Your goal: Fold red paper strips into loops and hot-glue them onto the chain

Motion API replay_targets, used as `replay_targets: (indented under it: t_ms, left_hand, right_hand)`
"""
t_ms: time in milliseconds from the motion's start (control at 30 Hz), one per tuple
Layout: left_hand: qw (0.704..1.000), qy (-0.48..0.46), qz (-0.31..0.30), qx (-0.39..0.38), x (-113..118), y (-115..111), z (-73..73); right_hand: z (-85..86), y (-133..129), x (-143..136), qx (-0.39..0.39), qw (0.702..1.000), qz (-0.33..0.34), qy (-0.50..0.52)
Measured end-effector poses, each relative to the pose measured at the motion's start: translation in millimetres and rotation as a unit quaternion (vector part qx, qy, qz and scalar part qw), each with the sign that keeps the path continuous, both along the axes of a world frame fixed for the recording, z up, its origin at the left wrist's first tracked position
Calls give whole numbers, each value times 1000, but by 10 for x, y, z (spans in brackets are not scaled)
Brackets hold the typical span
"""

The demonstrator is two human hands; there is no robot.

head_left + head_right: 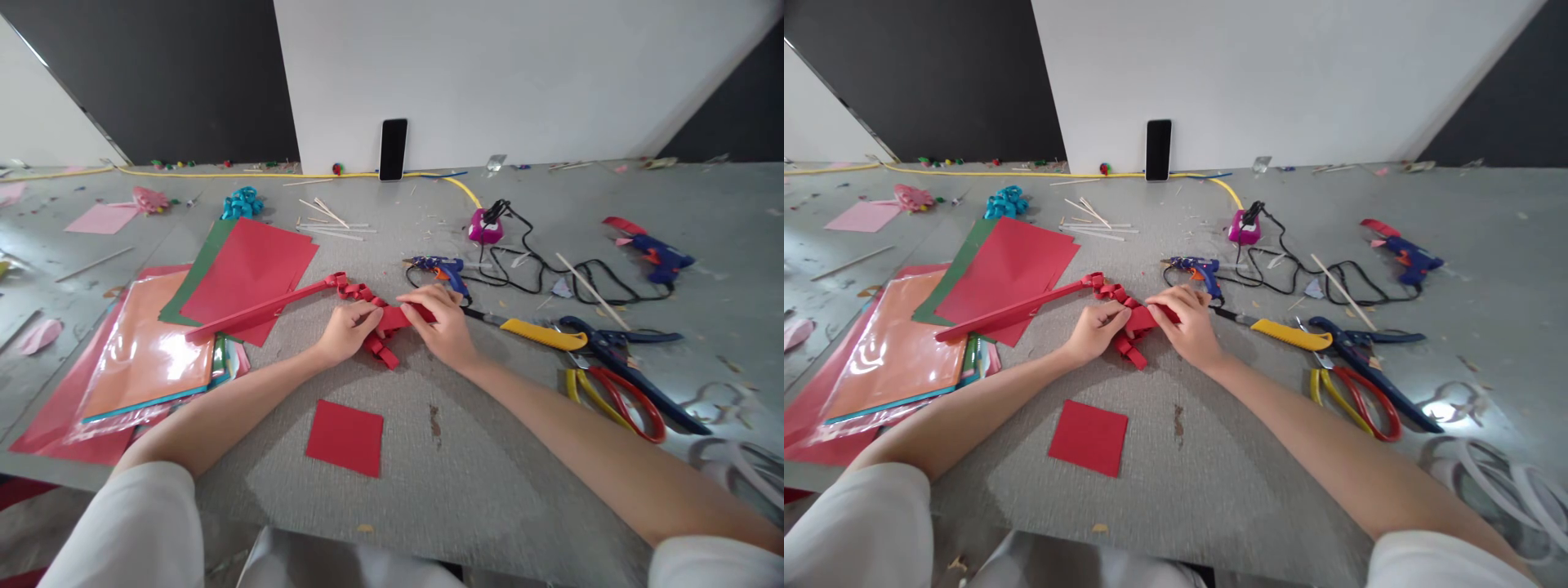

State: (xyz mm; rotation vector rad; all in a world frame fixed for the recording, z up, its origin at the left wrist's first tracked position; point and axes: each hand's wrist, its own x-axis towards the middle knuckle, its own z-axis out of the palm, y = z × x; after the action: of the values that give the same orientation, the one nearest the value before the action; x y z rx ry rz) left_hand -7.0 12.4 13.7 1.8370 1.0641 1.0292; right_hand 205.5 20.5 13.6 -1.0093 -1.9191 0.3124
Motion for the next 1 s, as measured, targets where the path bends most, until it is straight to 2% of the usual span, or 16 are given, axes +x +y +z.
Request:
replay_targets:
  t_ms: [300,533,633,800,1000]
  left_hand:
    - [1000,-9,11,-25,13,11,2]
    - [998,26,-16,63,23,17,-46]
    - [994,44,-30,93,18,6,-51]
    - [992,58,-32,104,4,-3,-49]
    - [993,45,-25,102,3,4,-71]
  right_hand:
    - [-14,15,1,-11,999,23,-21]
    - [0,-25,1,13,996,79,-24]
    - [25,-42,-1,2,996,82,-18]
    - [29,-47,-2,-15,997,72,-2]
    - [-3,-42,2,-42,994,101,9]
